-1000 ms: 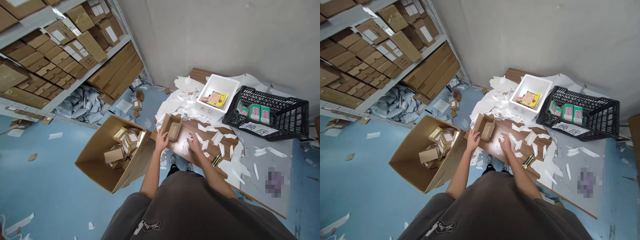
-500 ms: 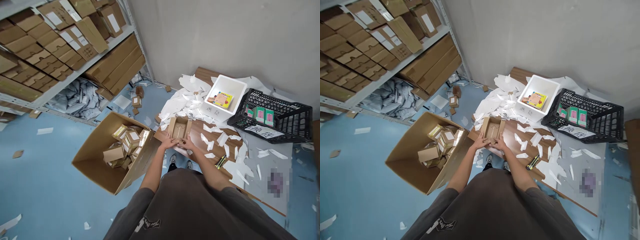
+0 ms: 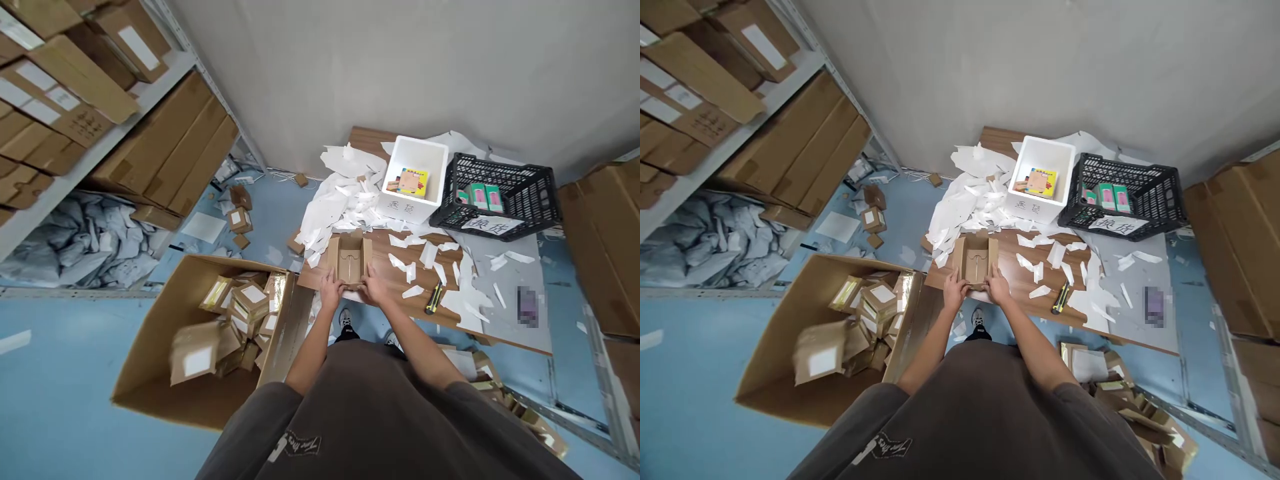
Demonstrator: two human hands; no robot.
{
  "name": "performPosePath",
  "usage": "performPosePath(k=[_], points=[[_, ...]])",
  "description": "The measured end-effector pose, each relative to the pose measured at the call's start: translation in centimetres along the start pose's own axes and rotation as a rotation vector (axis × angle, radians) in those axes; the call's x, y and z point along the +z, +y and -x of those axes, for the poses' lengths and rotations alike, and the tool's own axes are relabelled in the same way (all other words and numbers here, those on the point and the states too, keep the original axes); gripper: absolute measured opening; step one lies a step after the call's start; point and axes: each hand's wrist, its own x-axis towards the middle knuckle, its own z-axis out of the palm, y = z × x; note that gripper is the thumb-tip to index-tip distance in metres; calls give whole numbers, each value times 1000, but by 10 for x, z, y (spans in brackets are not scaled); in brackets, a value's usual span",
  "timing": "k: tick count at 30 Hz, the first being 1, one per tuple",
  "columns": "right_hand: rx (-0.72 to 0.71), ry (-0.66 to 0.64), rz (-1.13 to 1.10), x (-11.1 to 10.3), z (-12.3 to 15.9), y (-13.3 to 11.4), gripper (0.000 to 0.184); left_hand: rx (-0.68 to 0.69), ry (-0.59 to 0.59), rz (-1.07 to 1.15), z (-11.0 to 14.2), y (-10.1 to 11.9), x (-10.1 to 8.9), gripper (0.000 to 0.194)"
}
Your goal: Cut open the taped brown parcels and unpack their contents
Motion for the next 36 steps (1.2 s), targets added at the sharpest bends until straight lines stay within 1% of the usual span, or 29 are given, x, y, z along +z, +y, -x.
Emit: performPosePath(k=[3, 5, 7, 10, 12, 14, 16, 18, 20, 22, 24, 27, 30, 32, 34, 36], points=[[-21, 140, -44, -21, 22, 5, 5, 71, 64, -15, 5, 23, -11, 16], [-62, 261, -67, -40, 38, 14, 6, 135, 109, -18, 3, 47, -16, 20], [-82, 389, -86, -63, 60, 28, 6, 215, 123, -11, -2, 80, -16, 24], [-25, 560, -97, -101, 109, 63, 7, 367, 82, 7, -6, 145, -3, 25], [51, 668, -98, -124, 153, 93, 6, 487, 48, 17, -4, 198, 15, 25], [141, 778, -90, -144, 206, 130, 4, 614, 15, 25, 4, 257, 41, 25], [245, 886, -73, -157, 266, 169, 2, 750, -44, 34, 19, 318, 74, 25], [370, 986, -63, -161, 331, 205, 3, 897, -152, 43, 43, 378, 111, 26], [516, 1071, -65, -156, 396, 235, 6, 1040, -289, 45, 73, 433, 150, 27], [666, 1145, -71, -144, 458, 256, 9, 1166, -413, 40, 108, 481, 187, 27], [802, 1219, -69, -129, 516, 269, 11, 1285, -510, 33, 148, 522, 221, 28], [984, 1339, -54, -103, 595, 277, 14, 1463, -631, 37, 215, 575, 266, 29], [1176, 1450, -41, -73, 664, 278, 16, 1627, -743, 70, 289, 616, 302, 28], [1294, 1508, -46, -50, 702, 277, 17, 1718, -810, 97, 336, 635, 319, 28], [1390, 1543, -77, -25, 732, 277, 19, 1791, -874, 106, 376, 647, 332, 30], [1481, 1547, -147, 0, 753, 278, 28, 1852, -930, 85, 402, 654, 340, 34]])
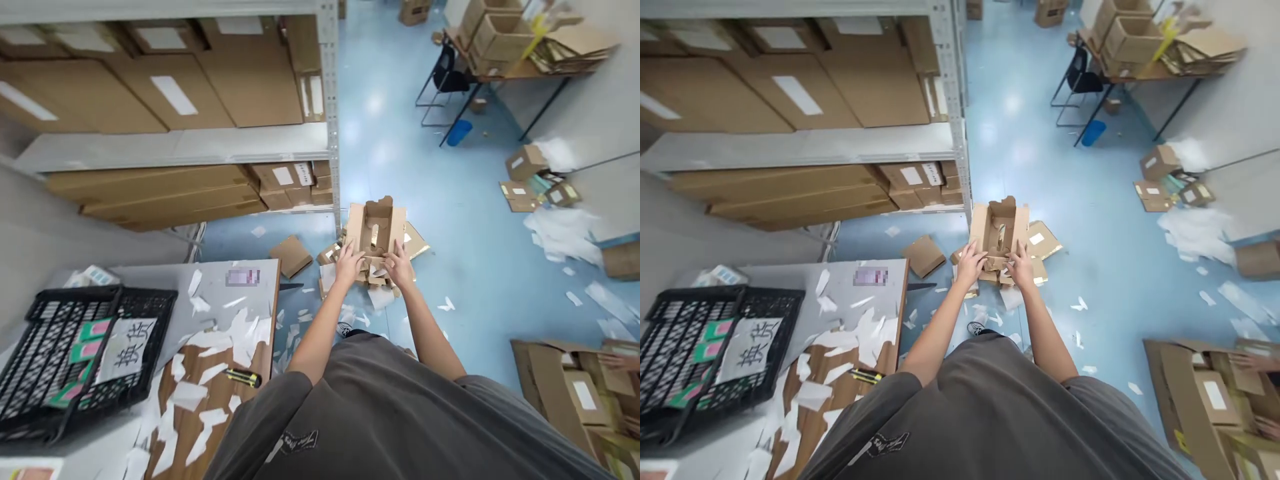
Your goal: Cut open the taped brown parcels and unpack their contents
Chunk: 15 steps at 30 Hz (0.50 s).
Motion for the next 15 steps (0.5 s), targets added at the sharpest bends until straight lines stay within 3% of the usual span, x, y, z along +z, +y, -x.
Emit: performPosePath(k=[4, 7, 11, 15], points=[[185, -32, 16, -2, 9, 39, 56, 50, -76, -10, -11, 7, 9, 46], [178, -23, -6, 5, 12, 46, 56, 12, -62, -6, -6, 0, 5, 47], [44, -52, -32, 17, 4, 29, 56, -67, -37, -10, 7, -11, -11, 49], [-144, -151, -47, 41, -15, -10, 59, -195, 24, -51, 35, -24, -39, 52]])
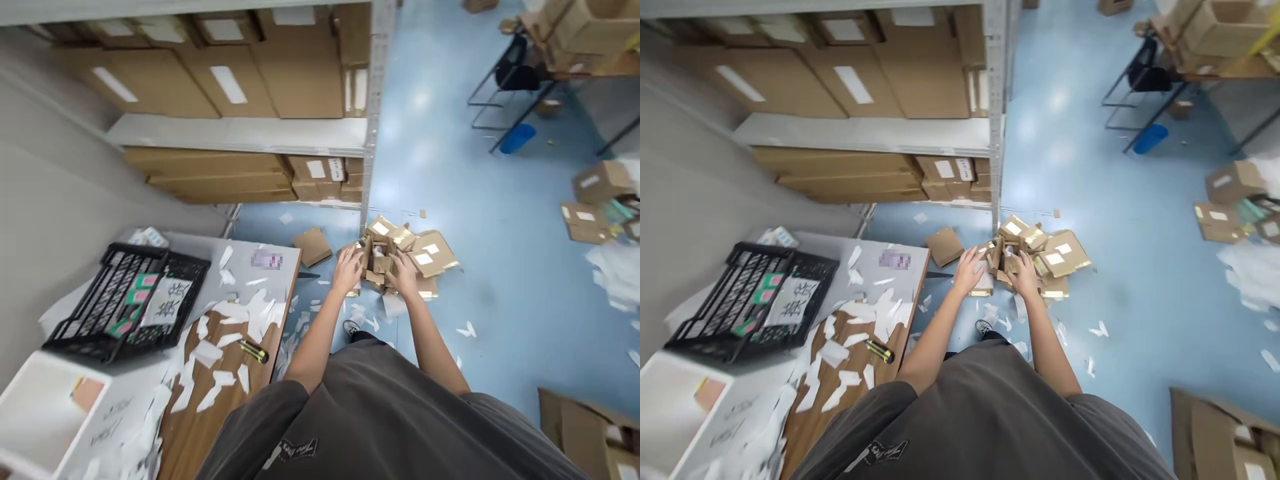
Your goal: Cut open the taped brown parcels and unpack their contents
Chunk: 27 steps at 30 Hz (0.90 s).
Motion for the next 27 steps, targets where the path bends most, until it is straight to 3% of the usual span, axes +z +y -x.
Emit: performPosePath(k=[4, 7, 11, 14, 17, 20, 23, 27], points=[[-208, -122, -40, 42, -29, -54, 62, -248, 56, -73, 46, -37, -43, 63], [-362, -260, -75, 83, -43, -107, 64, -452, 99, -100, 100, -73, -81, 74], [-557, -453, -106, 141, -38, -188, 66, -701, 245, -123, 203, -107, -125, 75], [-727, -563, -130, 183, -13, -257, 68, -880, 393, -142, 297, -113, -147, 70], [-908, -655, -161, 222, 35, -328, 69, -1016, 535, -146, 396, -107, -156, 66], [-1094, -749, -198, 252, 103, -395, 68, -1178, 660, -151, 493, -91, -154, 66], [-1257, -842, -238, 273, 183, -448, 68, -1348, 756, -149, 586, -68, -140, 69], [-1425, -967, -256, 288, 293, -495, 69, -1532, 862, -136, 696, -32, -111, 73]])
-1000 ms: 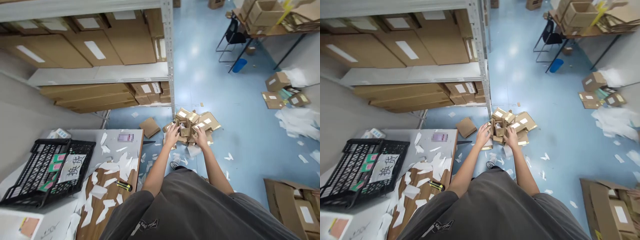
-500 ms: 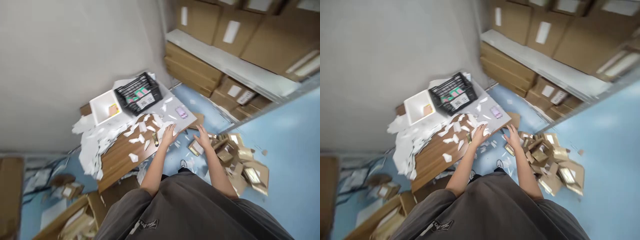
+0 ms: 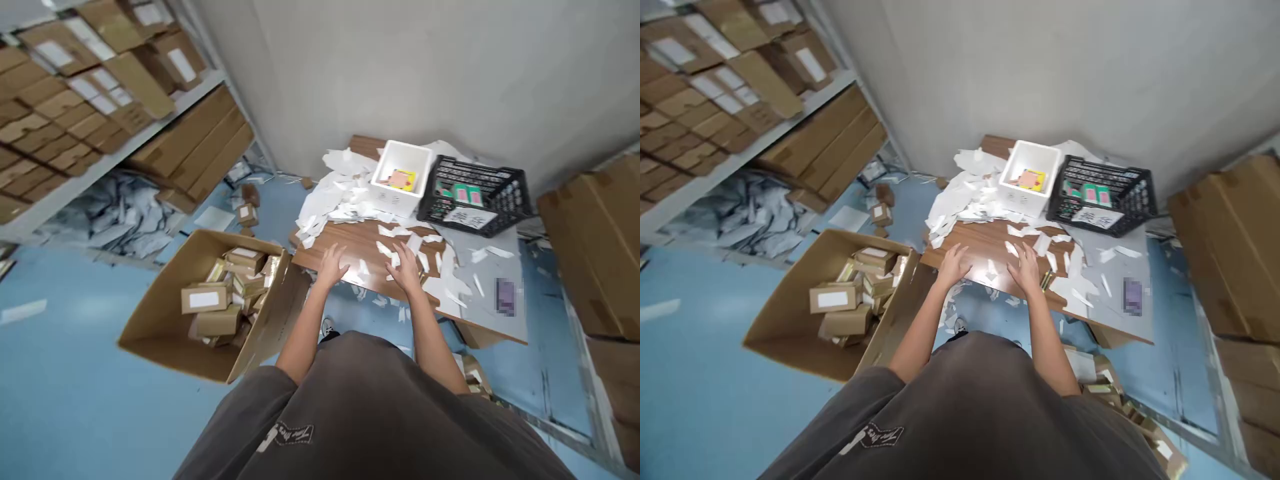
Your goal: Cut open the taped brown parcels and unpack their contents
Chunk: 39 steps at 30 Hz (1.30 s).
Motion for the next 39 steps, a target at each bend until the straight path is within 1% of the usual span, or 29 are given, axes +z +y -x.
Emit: performPosePath(k=[2, 4, 6, 8, 10, 13, 16, 19, 22, 24, 26, 29, 32, 34, 36, 37, 39], points=[[-67, -70, -11, 33, -24, -37, 72, -82, 30, 3, 16, -47, -19, 75], [-122, -137, -21, 65, -45, -72, 76, -155, 56, 1, 31, -87, -36, 76], [-179, -203, -39, 93, -63, -104, 80, -227, 78, -7, 46, -120, -51, 76], [-243, -260, -64, 117, -81, -132, 83, -300, 99, -11, 59, -146, -63, 75], [-311, -307, -87, 139, -100, -156, 83, -377, 123, -7, 70, -167, -72, 76], [-411, -374, -113, 170, -128, -185, 83, -502, 167, -7, 84, -188, -80, 78], [-514, -460, -146, 204, -152, -210, 84, -636, 198, -22, 99, -201, -82, 79], [-620, -559, -187, 237, -167, -235, 88, -782, 208, -18, 115, -210, -76, 76], [-708, -672, -186, 269, -173, -263, 90, -910, 189, 25, 130, -224, -60, 75], [-751, -753, -146, 291, -175, -281, 90, -961, 167, 79, 136, -242, -44, 75], [-781, -827, -100, 316, -175, -296, 91, -993, 148, 147, 138, -267, -25, 76], [-808, -924, -53, 363, -174, -311, 93, -1021, 111, 272, 130, -316, 9, 77], [-804, -1011, 5, 414, -173, -316, 93, -1034, 18, 418, 112, -368, 49, 81], [-790, -1052, 49, 445, -173, -314, 91, -1047, -75, 512, 97, -395, 77, 89], [-777, -1076, 90, 472, -174, -309, 88, -1096, -139, 566, 86, -412, 105, 103], [-769, -1087, 111, 484, -174, -306, 88, -1144, -150, 572, 83, -418, 118, 113], [-750, -1118, 159, 506, -174, -301, 89, -1277, -133, 555, 83, -425, 139, 132]])
